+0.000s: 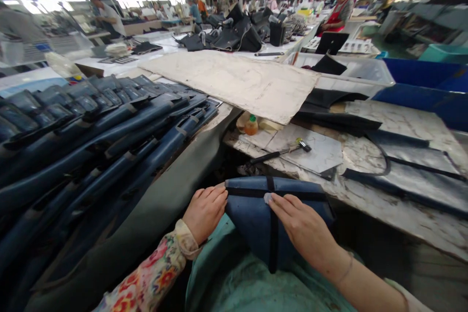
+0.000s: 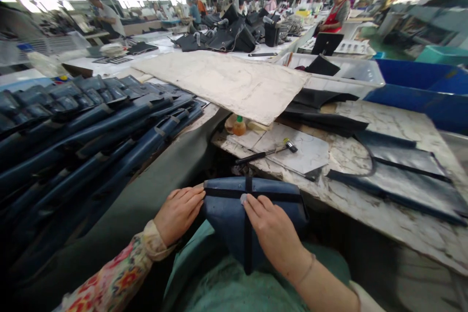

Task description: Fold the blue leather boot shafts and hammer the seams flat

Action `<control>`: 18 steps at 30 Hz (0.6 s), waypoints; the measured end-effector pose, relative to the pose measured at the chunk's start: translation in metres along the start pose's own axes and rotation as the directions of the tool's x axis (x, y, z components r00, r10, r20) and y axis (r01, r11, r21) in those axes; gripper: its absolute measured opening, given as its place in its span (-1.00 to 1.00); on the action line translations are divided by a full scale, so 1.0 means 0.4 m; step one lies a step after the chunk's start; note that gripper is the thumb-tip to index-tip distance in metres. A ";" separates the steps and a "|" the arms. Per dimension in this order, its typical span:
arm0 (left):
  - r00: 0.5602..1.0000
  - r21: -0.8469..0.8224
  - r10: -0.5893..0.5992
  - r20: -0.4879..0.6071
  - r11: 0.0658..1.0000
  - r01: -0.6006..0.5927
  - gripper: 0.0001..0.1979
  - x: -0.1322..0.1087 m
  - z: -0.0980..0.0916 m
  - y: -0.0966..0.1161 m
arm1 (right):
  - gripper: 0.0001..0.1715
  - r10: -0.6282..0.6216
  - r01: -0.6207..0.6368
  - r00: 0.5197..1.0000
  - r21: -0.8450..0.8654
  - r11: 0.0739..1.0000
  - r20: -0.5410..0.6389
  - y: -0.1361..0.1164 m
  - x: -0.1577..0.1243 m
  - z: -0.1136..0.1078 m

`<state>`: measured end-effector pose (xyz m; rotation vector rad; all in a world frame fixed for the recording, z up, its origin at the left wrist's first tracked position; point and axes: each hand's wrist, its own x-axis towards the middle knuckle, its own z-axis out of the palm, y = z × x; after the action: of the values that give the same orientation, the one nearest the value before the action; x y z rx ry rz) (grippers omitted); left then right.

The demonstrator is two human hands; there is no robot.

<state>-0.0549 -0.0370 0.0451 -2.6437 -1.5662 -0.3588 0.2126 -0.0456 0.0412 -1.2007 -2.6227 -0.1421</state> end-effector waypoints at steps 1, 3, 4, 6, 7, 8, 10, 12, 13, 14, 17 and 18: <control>0.999 -0.035 0.030 0.038 0.999 -0.028 -0.73 0.007 -0.011 -0.010 | -0.41 0.020 -0.020 1.000 -0.011 1.000 -0.014 -0.001 -0.017 0.001; 0.987 -0.111 0.086 0.139 0.991 -0.071 -0.73 0.037 -0.036 -0.033 | -0.43 0.063 -0.064 0.996 -0.006 0.998 -0.059 -0.007 -0.043 0.004; 0.974 -0.136 0.102 0.200 0.988 -0.075 -0.71 0.062 -0.048 -0.044 | -0.45 0.083 -0.083 0.993 0.005 0.997 -0.086 -0.012 -0.052 0.006; 0.942 -0.140 0.076 0.326 0.990 -0.031 -0.67 0.133 -0.062 -0.061 | -0.48 0.120 -0.116 0.984 0.036 0.993 -0.129 -0.025 -0.064 0.011; 0.925 -0.123 0.045 0.377 0.992 0.001 -0.67 0.178 -0.062 -0.065 | -0.48 0.138 -0.131 0.981 0.053 0.990 -0.140 -0.032 -0.067 0.014; 0.909 -0.102 0.006 0.416 0.994 0.041 -0.69 0.228 -0.055 -0.066 | -0.47 0.153 -0.144 0.978 0.071 0.987 -0.145 -0.039 -0.069 0.017; 0.894 -0.077 -0.027 0.447 0.995 0.069 -0.74 0.334 -0.022 -0.055 | -0.46 0.172 -0.156 0.974 0.109 0.982 -0.151 -0.052 -0.070 0.022; 0.878 -0.054 -0.052 0.477 0.995 0.089 -0.76 0.431 0.032 -0.029 | -0.46 0.179 -0.156 0.968 0.137 0.978 -0.174 -0.059 -0.068 0.026; 0.869 -0.049 -0.061 0.490 0.994 0.098 -0.75 0.471 0.062 -0.013 | -0.47 0.182 -0.155 0.964 0.146 0.977 -0.192 -0.061 -0.068 0.028; 0.861 -0.048 -0.069 0.504 0.993 0.108 -0.72 0.505 0.092 0.005 | -0.47 0.186 -0.156 0.960 0.151 0.976 -0.209 -0.062 -0.067 0.029; 0.843 -0.069 -0.084 0.532 0.987 0.142 -0.64 0.564 0.168 0.056 | -0.47 0.211 -0.176 0.951 0.163 0.971 -0.228 -0.060 -0.069 0.033; 0.839 -0.083 -0.087 0.537 0.984 0.156 -0.64 0.573 0.186 0.070 | -0.47 0.221 -0.186 0.948 0.167 0.968 -0.227 -0.059 -0.070 0.033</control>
<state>0.0881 0.1579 0.0260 -2.9103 -1.9119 0.3277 0.2097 -0.0791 0.0213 -1.3041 -2.2425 -0.0562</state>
